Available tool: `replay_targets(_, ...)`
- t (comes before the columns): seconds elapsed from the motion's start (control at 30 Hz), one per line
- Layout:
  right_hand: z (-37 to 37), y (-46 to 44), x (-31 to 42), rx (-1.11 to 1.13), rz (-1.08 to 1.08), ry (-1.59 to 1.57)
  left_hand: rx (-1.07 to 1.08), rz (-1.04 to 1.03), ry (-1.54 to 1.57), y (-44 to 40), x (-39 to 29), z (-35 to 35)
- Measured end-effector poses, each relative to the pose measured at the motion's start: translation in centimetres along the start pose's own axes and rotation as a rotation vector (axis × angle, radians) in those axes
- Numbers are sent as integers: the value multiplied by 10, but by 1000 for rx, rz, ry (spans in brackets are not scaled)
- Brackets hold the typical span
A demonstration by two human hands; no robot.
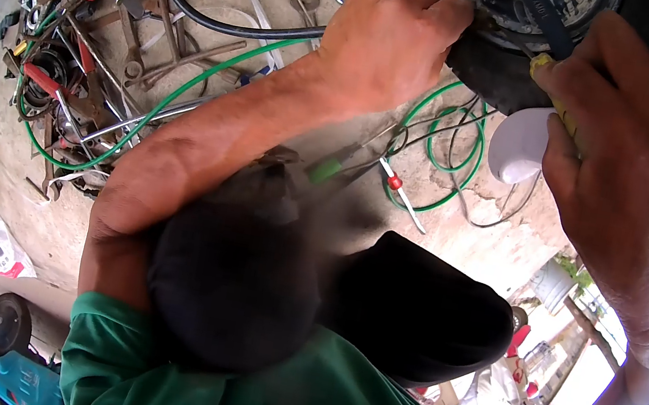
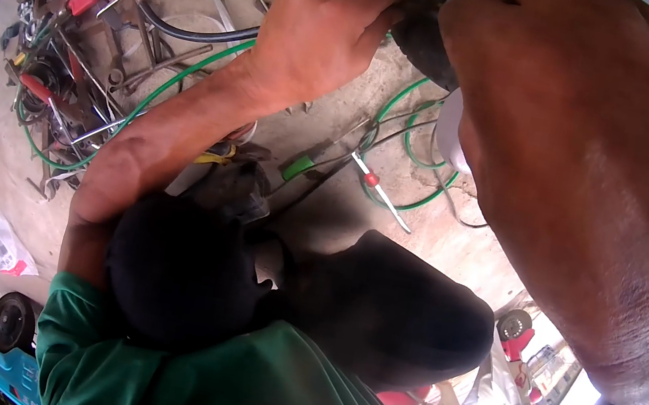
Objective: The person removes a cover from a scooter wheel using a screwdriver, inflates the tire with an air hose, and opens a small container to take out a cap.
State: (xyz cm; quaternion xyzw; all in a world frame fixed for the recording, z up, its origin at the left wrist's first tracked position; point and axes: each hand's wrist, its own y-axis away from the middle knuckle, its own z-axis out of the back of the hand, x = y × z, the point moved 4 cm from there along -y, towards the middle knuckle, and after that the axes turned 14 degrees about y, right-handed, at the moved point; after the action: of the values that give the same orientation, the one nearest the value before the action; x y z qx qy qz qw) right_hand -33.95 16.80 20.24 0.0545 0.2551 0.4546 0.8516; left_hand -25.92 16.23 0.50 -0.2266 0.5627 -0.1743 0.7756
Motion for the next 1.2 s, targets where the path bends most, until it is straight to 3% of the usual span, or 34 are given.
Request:
replay_targets(0.17, -5, 2, -2, 25, -30, -41, 91, 15, 67, -8, -5, 6)
replay_targets(0.2, -7, 3, 2, 33, -37, -47, 100, -44, -46, -9, -6, 4)
replay_targets(0.3, -1, 0, -1, 52, -45, -40, 177, 44, -132, -13, -9, 5)
replay_targets(0.43, 3, 0, -3, 74, -70, -44, 109, -34, -74, -7, -4, 1)
replay_targets(0.67, -10, 10, 4, 122, -93, -63, 257, -51, -146, -15, -8, 2)
replay_targets(0.77, 0, 4, 1, 108, -62, 4, 110, -267, -88, -14, -5, 1)
replay_targets(0.8, 5, 1, -1, 94, -49, 33, 220, -79, -136, -13, -6, 1)
replay_targets(1.2, 7, 6, 1, 95, -59, 159, 248, 29, -132, -13, -10, 0)
